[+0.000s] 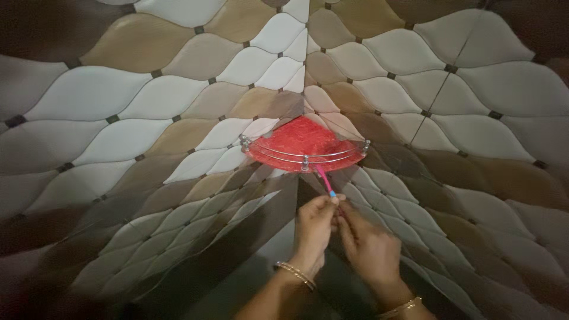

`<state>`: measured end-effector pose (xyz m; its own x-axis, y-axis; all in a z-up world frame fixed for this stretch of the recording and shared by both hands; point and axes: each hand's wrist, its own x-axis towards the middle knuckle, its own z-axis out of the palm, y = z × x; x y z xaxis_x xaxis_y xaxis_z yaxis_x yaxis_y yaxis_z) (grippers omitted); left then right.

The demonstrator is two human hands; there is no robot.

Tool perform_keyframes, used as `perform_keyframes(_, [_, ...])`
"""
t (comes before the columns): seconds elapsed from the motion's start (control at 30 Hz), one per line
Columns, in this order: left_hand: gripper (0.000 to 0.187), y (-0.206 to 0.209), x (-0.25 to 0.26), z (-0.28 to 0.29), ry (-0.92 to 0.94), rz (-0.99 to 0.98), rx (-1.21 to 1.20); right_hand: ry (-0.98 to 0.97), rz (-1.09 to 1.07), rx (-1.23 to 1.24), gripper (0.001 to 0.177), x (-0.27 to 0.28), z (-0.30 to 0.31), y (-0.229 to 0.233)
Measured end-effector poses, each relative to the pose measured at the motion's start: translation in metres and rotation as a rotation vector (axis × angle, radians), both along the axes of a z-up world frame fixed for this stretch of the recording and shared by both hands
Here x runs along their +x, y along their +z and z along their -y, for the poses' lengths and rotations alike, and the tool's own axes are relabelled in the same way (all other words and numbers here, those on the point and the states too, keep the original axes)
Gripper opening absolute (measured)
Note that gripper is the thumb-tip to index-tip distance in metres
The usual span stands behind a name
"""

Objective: The person uses a toothbrush to scrub a red mesh bathroom accessory mounted on a tiled wall. They repeatedly scrub the mesh and metal frame, focusing on the edges and corners.

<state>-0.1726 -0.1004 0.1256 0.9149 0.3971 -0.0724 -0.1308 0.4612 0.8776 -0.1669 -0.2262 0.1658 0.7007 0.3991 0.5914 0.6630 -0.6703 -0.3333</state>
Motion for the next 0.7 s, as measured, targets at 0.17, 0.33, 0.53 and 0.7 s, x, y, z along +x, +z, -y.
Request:
perform_keyframes(0.17, [0.023,0.001,0.014,0.006,-0.023,0.001,0.097,-0.084,0.046,0.021,0.033,-0.002,0.0,-0.003])
perform_keyframes(0.33, [0.026,-0.002,0.002,-0.011,-0.006,0.002,0.072,-0.028,0.12,0.009,0.034,-0.01,-0.015,-0.004])
perform_keyframes(0.53, [0.028,0.01,-0.032,-0.018,-0.001,0.012,0.021,-0.001,0.062,-0.006,0.038,-0.032,-0.022,-0.002])
perform_keyframes(0.7, [0.027,0.013,-0.049,-0.019,-0.011,-0.042,-0.007,0.076,0.163,0.033,0.037,-0.037,-0.023,-0.001])
